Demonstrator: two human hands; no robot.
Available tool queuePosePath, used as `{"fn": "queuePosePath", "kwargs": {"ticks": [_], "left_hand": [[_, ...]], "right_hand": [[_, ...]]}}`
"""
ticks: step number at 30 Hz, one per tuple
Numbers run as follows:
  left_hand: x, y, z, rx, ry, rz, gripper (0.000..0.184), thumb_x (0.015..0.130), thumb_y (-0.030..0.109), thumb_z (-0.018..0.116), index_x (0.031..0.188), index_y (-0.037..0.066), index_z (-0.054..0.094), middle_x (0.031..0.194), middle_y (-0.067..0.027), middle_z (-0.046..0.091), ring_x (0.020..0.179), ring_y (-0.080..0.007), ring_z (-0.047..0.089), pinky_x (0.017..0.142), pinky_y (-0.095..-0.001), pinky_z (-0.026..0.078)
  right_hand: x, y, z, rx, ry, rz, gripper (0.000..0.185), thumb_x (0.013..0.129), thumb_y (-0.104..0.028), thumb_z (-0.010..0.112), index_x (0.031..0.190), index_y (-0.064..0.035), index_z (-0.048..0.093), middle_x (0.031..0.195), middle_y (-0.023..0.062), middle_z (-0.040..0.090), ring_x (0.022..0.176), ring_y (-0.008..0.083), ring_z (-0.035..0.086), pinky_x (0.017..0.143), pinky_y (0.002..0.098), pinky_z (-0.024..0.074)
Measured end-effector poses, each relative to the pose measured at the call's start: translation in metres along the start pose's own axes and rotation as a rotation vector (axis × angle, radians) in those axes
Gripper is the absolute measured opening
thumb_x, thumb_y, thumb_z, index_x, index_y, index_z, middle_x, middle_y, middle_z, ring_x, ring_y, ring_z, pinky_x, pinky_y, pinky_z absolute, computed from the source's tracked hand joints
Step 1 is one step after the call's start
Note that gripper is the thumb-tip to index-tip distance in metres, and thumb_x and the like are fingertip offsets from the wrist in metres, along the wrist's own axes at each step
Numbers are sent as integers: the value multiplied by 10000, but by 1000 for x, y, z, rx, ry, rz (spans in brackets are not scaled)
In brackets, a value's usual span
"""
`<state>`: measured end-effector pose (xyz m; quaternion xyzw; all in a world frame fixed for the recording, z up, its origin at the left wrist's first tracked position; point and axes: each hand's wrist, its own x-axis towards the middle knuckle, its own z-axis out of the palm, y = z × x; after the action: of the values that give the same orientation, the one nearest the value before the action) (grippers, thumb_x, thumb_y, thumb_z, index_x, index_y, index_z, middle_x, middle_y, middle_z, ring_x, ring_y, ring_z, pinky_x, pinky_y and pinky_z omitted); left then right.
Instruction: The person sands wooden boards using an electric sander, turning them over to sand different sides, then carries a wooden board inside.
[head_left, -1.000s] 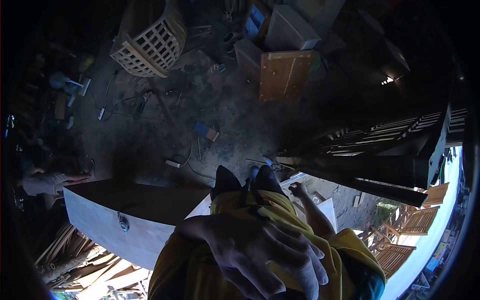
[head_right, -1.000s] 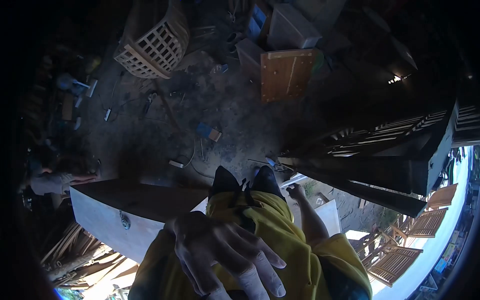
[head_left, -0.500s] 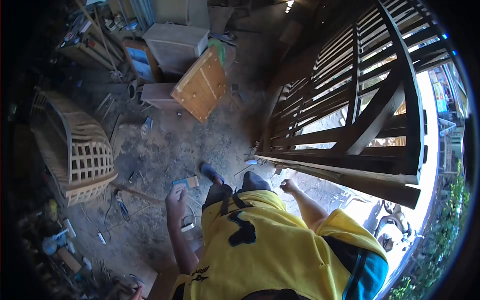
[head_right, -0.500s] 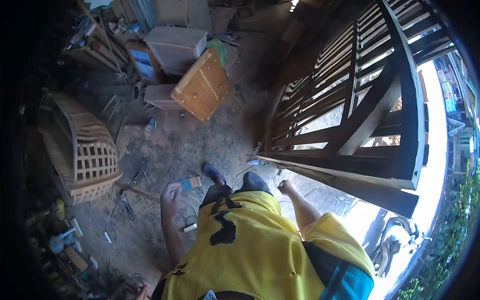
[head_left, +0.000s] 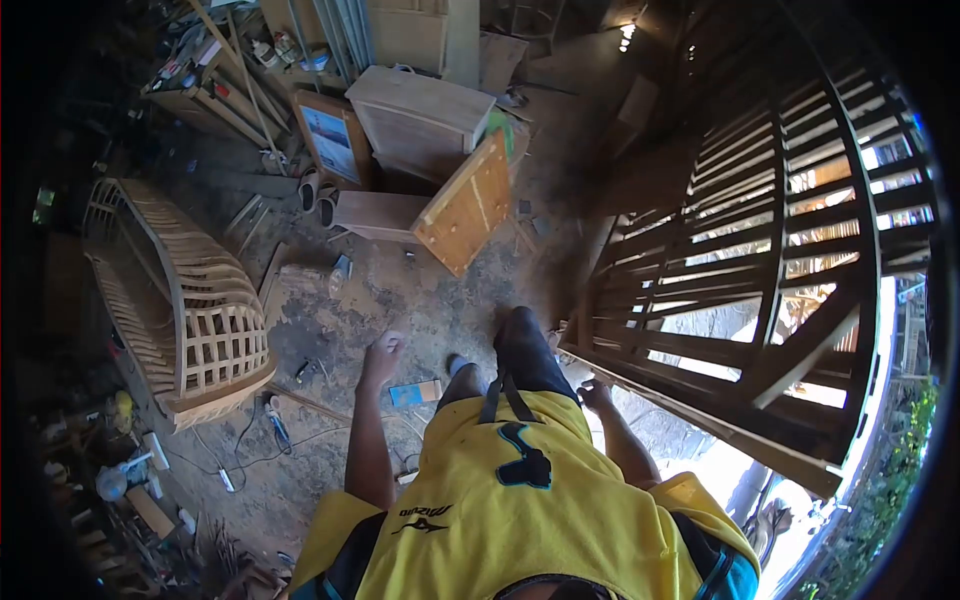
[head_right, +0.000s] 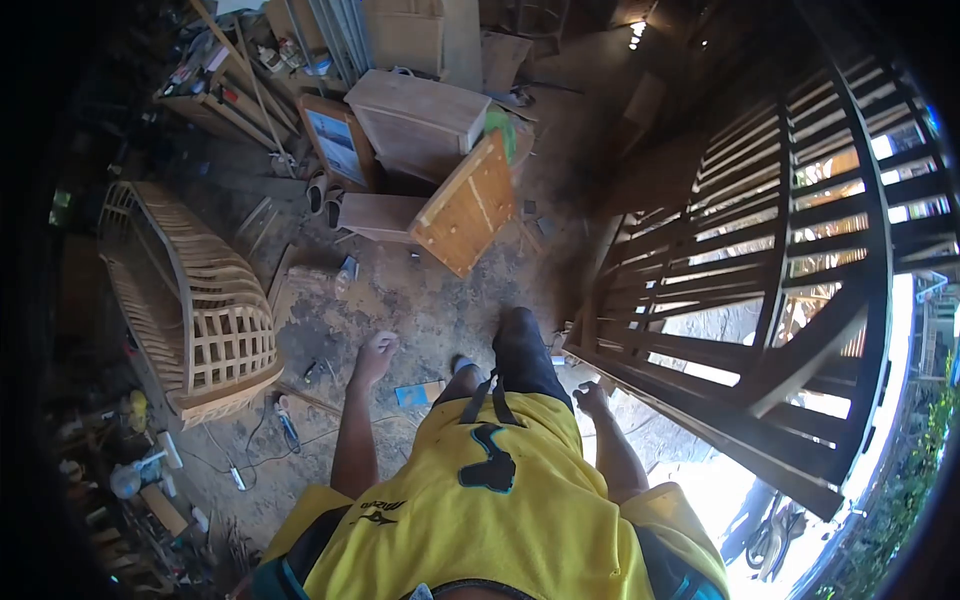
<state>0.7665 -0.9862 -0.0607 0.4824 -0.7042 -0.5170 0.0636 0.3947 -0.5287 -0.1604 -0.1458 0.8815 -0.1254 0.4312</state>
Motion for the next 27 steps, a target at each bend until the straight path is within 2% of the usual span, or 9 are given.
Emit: {"fn": "queuePosePath", "kwargs": {"ticks": [3, 7, 10, 12, 19, 23, 25, 26, 27], "left_hand": [[38, -34, 32, -70, -59, 6, 271, 1026, 236, 711, 1183, 15, 725, 1111, -169, 798, 1067, -294, 780, 936, -397, 599], [51, -40, 48, 285, -109, -65, 256, 1024, 227, 713, 1180, 25, 734, 1093, -150, 796, 1085, -283, 773, 947, -396, 596], [39, -17, 51, -14, 10, -139, 257, 1015, 233, 725, 1170, 29, 742, 1101, -144, 789, 1084, -295, 766, 958, -409, 591], [75, -15, 50, -99, 123, -35, 290, 1005, 238, 739, 1196, 20, 723, 1115, -162, 783, 1060, -317, 764, 958, -419, 589], [236, 72, 34, 210, 79, 164, 610, 941, 220, 784, 1479, 37, 559, 1393, -232, 647, 1295, -393, 629, 1122, -474, 494], [317, 127, 37, 356, -56, 183, 828, 914, 266, 810, 1604, 44, 411, 1512, -268, 554, 1402, -425, 542, 1207, -492, 414], [357, 128, 40, 396, -167, 168, 874, 902, 279, 823, 1618, 36, 384, 1544, -274, 525, 1426, -423, 524, 1215, -489, 409], [377, 124, 41, 426, -227, 127, 921, 890, 292, 836, 1631, 29, 357, 1577, -279, 496, 1449, -422, 506, 1223, -485, 403], [397, 114, 43, 391, -290, 145, 975, 866, 311, 861, 1635, 10, 343, 1615, -300, 454, 1472, -423, 491, 1236, -479, 395]], "right_hand": [[24, -29, -14, 72, -31, 111, 473, 878, -309, 823, 1239, -17, 733, 904, 189, 805, 783, 249, 793, 784, 395, 631], [110, -59, -43, -255, 16, -31, 483, 871, -411, 805, 1247, -114, 751, 1072, 167, 808, 926, 334, 782, 828, 439, 604], [134, -128, -103, -455, -76, -267, 476, 925, -456, 716, 1279, -138, 738, 1167, 178, 782, 1092, 419, 731, 917, 480, 589], [144, -195, -140, -164, 65, -259, 442, 957, -422, 652, 1257, -109, 739, 1264, 217, 741, 1218, 422, 677, 1061, 510, 529], [183, -282, -174, 256, 125, -196, 440, 930, -328, 703, 1265, -45, 729, 1135, 192, 796, 1090, 370, 761, 967, 441, 592], [115, -252, -133, 101, 312, -279, 423, 942, -304, 722, 1275, -43, 720, 1070, 168, 810, 1028, 352, 781, 933, 428, 604], [84, -195, -72, 213, 398, -22, 421, 940, -286, 744, 1274, -32, 715, 1015, 173, 808, 920, 331, 794, 890, 427, 610], [43, -197, -66, 599, 273, 281, 397, 914, -327, 733, 1204, -57, 758, 1107, 233, 776, 1127, 403, 727, 1012, 480, 553], [29, -139, -3, 424, 400, 251, 378, 943, -234, 745, 1231, 8, 720, 883, 208, 786, 747, 262, 785, 756, 412, 620]]}}
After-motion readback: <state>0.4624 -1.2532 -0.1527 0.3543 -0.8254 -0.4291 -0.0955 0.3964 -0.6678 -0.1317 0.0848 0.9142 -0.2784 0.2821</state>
